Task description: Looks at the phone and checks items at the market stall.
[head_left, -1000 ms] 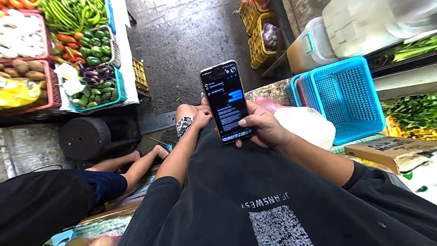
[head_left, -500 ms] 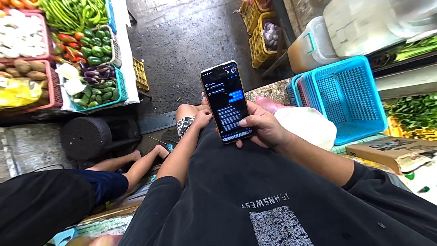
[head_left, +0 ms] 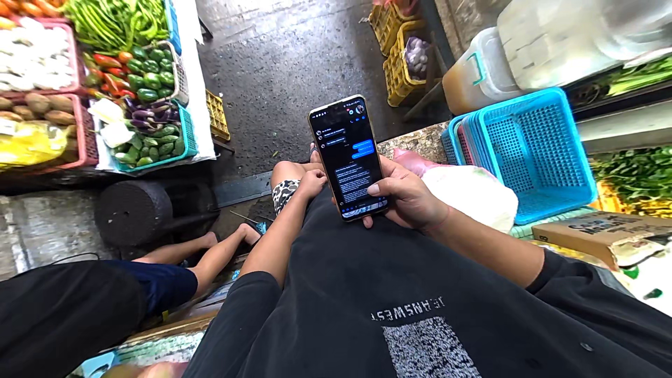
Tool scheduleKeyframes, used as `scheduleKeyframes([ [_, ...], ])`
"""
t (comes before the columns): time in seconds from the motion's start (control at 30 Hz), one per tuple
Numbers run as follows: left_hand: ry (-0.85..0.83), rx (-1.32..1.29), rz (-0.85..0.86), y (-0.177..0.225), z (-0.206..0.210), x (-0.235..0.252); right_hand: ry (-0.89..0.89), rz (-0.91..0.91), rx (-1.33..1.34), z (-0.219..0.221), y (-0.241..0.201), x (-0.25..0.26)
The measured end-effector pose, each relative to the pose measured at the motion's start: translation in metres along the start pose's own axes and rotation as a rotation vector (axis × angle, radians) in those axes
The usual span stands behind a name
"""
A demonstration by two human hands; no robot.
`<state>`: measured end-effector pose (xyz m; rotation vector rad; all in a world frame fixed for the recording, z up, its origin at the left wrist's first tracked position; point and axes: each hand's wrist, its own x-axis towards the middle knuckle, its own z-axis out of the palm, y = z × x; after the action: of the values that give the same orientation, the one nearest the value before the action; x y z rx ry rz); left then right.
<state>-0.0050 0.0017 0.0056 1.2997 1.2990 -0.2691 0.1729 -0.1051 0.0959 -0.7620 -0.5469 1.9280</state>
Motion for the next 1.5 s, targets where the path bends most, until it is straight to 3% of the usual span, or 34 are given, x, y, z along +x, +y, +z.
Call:
scheduleKeyframes([
  [0.1,-0.039,0.062,-0.072,-0.012,0.005,0.025,0.003,-0.011,-0.003,-0.001,0.0,0.0],
  [0.13,-0.01,0.111,0.022,-0.039,0.013,0.05,-0.002,-0.015,-0.002,-0.002,0.0,0.0],
  [0.17,0.181,0.109,0.314,-0.091,0.031,0.088,-0.011,-0.018,0.0,-0.003,0.0,0.0],
  [0.23,0.143,0.009,0.276,-0.114,0.036,0.12,-0.017,-0.022,0.0,-0.003,0.0,0.0],
  [0.33,0.122,-0.016,0.17,-0.107,0.035,0.121,-0.022,-0.021,-0.005,-0.003,0.0,0.0],
  [1.5,0.125,0.011,0.189,-0.109,0.037,0.125,-0.024,-0.023,0.012,-0.007,0.003,0.0],
])
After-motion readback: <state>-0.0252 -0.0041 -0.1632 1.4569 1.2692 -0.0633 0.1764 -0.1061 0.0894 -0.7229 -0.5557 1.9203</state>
